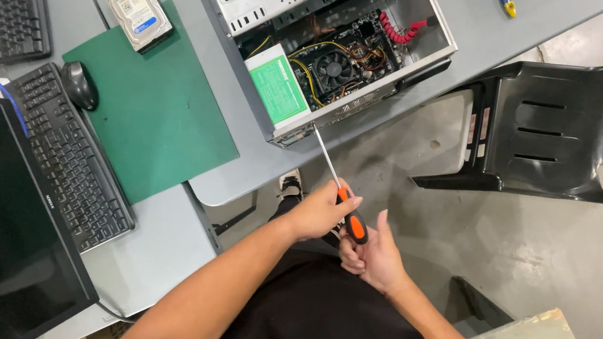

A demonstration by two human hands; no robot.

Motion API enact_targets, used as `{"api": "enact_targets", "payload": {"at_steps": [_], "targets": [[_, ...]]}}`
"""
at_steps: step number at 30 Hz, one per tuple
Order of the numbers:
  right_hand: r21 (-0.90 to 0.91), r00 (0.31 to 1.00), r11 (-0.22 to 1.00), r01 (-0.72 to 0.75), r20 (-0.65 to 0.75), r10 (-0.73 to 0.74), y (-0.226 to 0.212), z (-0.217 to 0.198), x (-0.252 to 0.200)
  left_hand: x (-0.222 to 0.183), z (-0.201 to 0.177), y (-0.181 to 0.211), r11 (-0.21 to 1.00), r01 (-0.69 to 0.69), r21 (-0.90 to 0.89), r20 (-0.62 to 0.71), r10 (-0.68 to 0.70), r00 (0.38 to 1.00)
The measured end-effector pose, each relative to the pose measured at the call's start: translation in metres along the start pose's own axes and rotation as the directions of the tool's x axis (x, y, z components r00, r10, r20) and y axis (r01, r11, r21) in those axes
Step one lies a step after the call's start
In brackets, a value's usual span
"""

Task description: The person uses a screwdriver to remove screws from the back of a PC tower, removes the side panel, and inspects the internal components.

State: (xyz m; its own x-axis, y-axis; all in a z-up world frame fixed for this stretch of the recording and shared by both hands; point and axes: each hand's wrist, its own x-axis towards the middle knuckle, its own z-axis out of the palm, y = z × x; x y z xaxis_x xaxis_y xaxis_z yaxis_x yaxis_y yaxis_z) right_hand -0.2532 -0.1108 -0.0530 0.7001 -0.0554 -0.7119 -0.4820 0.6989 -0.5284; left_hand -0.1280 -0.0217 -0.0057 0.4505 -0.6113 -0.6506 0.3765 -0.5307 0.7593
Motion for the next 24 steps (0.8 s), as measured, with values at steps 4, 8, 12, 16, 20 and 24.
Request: {"api": "enact_targets", "payload": {"at_steps": [4,8,12,16,20,24], "targets": [[-0.430,0.940,0.854,0.293,-0.036,-0.341,0.013,-0.017,0.009,0.033,-0.002,-0.052,0.992,0.007,-0.126,0.012,-0.006,1.000],[-0.801,0.839,0.598,0.023,-0.310,-0.447,-0.007,0.002,0.002,-0.006,-0.007,0.016,0.995,-0.034,-0.090,-0.002,0.034,0.999],[-0.799,0.839,0.596,0.084,-0.266,-0.475,-0.003,-0.015,0.007,0.013,-0.005,-0.001,0.999,-0.015,0.052,0.002,0.015,1.000],[-0.537,0.935,0.789,0.299,0.000,-0.354,-0.011,-0.003,-0.009,0.015,-0.005,-0.008,0.988,0.055,0.145,-0.040,-0.050,0.998],[-0.507,0.932,0.792,0.339,0.070,-0.355,-0.008,-0.005,-0.007,0.014,-0.006,-0.006,0.982,0.058,0.177,-0.032,-0.053,0.998],[-0.293,0.972,0.928,0.232,0.089,-0.215,-0.007,-0.006,-0.007,0.011,-0.007,-0.006,0.972,0.064,0.224,-0.027,-0.060,0.998]]}}
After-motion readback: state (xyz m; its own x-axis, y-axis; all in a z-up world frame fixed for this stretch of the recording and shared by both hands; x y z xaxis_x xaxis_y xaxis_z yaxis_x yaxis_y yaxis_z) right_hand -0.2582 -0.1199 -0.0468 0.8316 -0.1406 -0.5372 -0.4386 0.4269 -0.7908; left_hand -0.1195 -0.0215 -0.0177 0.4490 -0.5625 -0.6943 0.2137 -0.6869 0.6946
